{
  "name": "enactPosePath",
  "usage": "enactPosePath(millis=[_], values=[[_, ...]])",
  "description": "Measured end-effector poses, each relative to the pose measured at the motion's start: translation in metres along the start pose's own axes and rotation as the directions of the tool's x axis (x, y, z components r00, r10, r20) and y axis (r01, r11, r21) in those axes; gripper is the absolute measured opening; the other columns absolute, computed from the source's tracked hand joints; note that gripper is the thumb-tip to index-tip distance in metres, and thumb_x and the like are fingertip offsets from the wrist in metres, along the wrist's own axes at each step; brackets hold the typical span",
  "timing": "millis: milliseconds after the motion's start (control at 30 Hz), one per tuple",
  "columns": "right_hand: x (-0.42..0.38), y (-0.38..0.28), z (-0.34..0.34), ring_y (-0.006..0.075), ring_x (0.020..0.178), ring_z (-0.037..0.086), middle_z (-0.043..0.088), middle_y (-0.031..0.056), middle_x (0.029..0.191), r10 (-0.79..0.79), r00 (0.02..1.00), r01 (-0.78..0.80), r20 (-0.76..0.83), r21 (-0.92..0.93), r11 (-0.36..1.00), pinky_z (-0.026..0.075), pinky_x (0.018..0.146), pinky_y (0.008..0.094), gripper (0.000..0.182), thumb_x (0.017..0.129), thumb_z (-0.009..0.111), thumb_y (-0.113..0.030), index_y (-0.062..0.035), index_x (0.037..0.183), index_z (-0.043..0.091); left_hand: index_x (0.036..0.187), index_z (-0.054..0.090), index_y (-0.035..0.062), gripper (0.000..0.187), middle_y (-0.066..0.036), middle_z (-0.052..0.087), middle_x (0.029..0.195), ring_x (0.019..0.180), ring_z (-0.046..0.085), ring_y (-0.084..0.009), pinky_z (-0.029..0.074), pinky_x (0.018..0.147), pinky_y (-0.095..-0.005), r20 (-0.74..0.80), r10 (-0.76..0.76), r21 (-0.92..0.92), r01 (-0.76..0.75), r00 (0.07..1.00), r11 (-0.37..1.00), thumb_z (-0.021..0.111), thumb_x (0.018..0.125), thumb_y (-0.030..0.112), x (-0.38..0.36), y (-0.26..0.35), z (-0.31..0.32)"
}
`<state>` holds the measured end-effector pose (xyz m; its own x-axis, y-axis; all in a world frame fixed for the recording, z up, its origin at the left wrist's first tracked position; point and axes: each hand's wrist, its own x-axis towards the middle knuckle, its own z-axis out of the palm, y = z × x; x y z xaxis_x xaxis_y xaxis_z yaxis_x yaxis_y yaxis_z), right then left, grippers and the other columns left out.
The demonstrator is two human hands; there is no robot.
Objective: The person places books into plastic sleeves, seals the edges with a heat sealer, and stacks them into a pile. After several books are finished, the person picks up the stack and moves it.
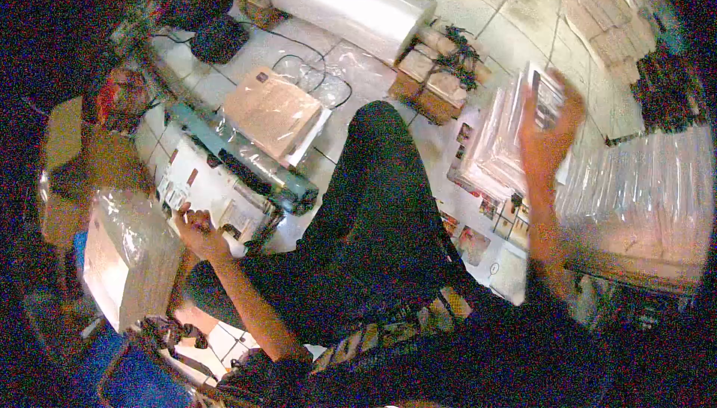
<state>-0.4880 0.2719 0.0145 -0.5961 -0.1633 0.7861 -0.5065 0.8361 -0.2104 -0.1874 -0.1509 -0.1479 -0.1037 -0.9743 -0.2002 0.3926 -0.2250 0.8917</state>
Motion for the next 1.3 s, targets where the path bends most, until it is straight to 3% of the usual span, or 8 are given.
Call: enactPosePath(millis=[133,367,433,567,900,1033,1067,1300], values=[[-0.051,-0.097,0.110,0.0250,0.104,0.059,0.064,0.0138,0.108,-0.010,0.879,-0.299,0.477,0.565,0.769,0.046,0.087,0.0366,0.046,0.077,0.077,-0.023,-0.0054,0.116,0.059,0.089,0.057,0.0041,0.034,0.004,0.038,0.052,0.047,0.034,-0.0052,0.034,0.050,-0.0231,0.011,0.039,0.245,-0.040,0.999,0.969,0.045,0.098,0.034,-0.018,0.005,-0.001],[-0.105,-0.180,0.254,0.0336,0.103,0.059,0.062,0.0225,0.108,-0.132,0.766,-0.133,0.629,0.356,0.925,0.044,0.090,0.0427,0.069,0.069,0.075,-0.057,-0.0002,0.108,0.065,0.088,0.060,-0.0007,0.022,-0.005,0.060,0.065,0.060,0.056,-0.0089,0.045,0.062,-0.0231,0.320,-0.064,0.647,-0.169,0.945,0.743,0.054,0.096,0.019,-0.136,0.026,0.006],[-0.134,-0.158,0.316,0.0331,0.090,0.064,0.066,0.0219,0.099,-0.087,0.477,-0.619,0.874,0.405,0.673,0.049,0.079,0.0406,0.063,0.067,0.076,-0.058,-0.0016,0.095,0.071,0.090,0.061,-0.0010,0.018,-0.005,0.062,0.070,0.062,0.057,-0.0081,0.046,0.061,-0.0232,0.271,-0.137,0.583,-0.049,0.953,0.811,0.056,0.095,0.015,-0.163,0.017,0.012],[-0.105,-0.135,0.318,0.0288,0.068,0.068,0.070,0.0190,0.082,-0.122,0.424,-0.711,0.897,0.413,0.568,0.052,0.064,0.0377,0.058,0.069,0.076,-0.052,0.0005,0.094,0.071,0.093,0.062,-0.0008,0.015,-0.007,0.065,0.078,0.065,0.061,-0.0102,0.048,0.061,-0.0252,0.447,-0.297,0.666,-0.092,0.844,0.740,0.059,0.093,0.014,-0.196,0.001,0.045],[-0.017,-0.080,0.125,0.0120,0.085,0.062,0.067,0.0095,0.093,-0.182,0.686,-0.486,0.704,0.630,0.606,0.052,0.076,0.0252,0.031,0.085,0.070,-0.009,0.0063,0.110,0.061,0.133,0.039,-0.0060,0.062,-0.026,0.045,0.134,0.124,0.045,-0.0358,0.033,0.106,-0.0409,0.686,0.317,0.494,-0.740,0.655,0.457,0.070,0.083,0.014,-0.187,-0.033,0.139],[-0.020,-0.046,0.065,0.0118,0.095,0.060,0.067,0.0089,0.101,-0.227,0.543,-0.585,0.809,0.558,0.589,0.050,0.082,0.0254,0.033,0.083,0.070,-0.005,0.0035,0.114,0.062,0.145,0.027,-0.0019,0.078,-0.022,0.035,0.144,0.131,0.038,-0.0284,0.031,0.108,-0.0380,0.618,0.143,0.376,-0.450,0.773,0.810,0.071,0.083,0.019,-0.150,-0.062,0.145],[-0.025,-0.048,0.051,0.0121,0.093,0.061,0.068,0.0091,0.102,-0.193,0.520,-0.590,0.832,0.513,0.624,0.051,0.082,0.0258,0.030,0.081,0.070,-0.003,0.0025,0.110,0.065,0.140,0.038,-0.0004,0.067,-0.017,0.049,0.134,0.116,0.051,-0.0244,0.041,0.099,-0.0334,0.599,-0.150,0.358,-0.096,0.787,0.929,0.071,0.085,0.018,-0.138,-0.069,0.134],[-0.035,-0.041,0.003,0.0140,0.072,0.066,0.071,0.0115,0.083,-0.280,0.646,-0.502,0.710,0.672,0.545,0.054,0.069,0.0256,0.018,0.074,0.075,0.000,0.0012,0.093,0.073,0.097,0.067,-0.0018,0.019,-0.012,0.068,0.090,0.087,0.064,-0.0182,0.049,0.080,-0.0307,0.640,-0.123,0.359,-0.154,0.758,0.921,0.062,0.092,0.015,-0.167,-0.027,0.110]])
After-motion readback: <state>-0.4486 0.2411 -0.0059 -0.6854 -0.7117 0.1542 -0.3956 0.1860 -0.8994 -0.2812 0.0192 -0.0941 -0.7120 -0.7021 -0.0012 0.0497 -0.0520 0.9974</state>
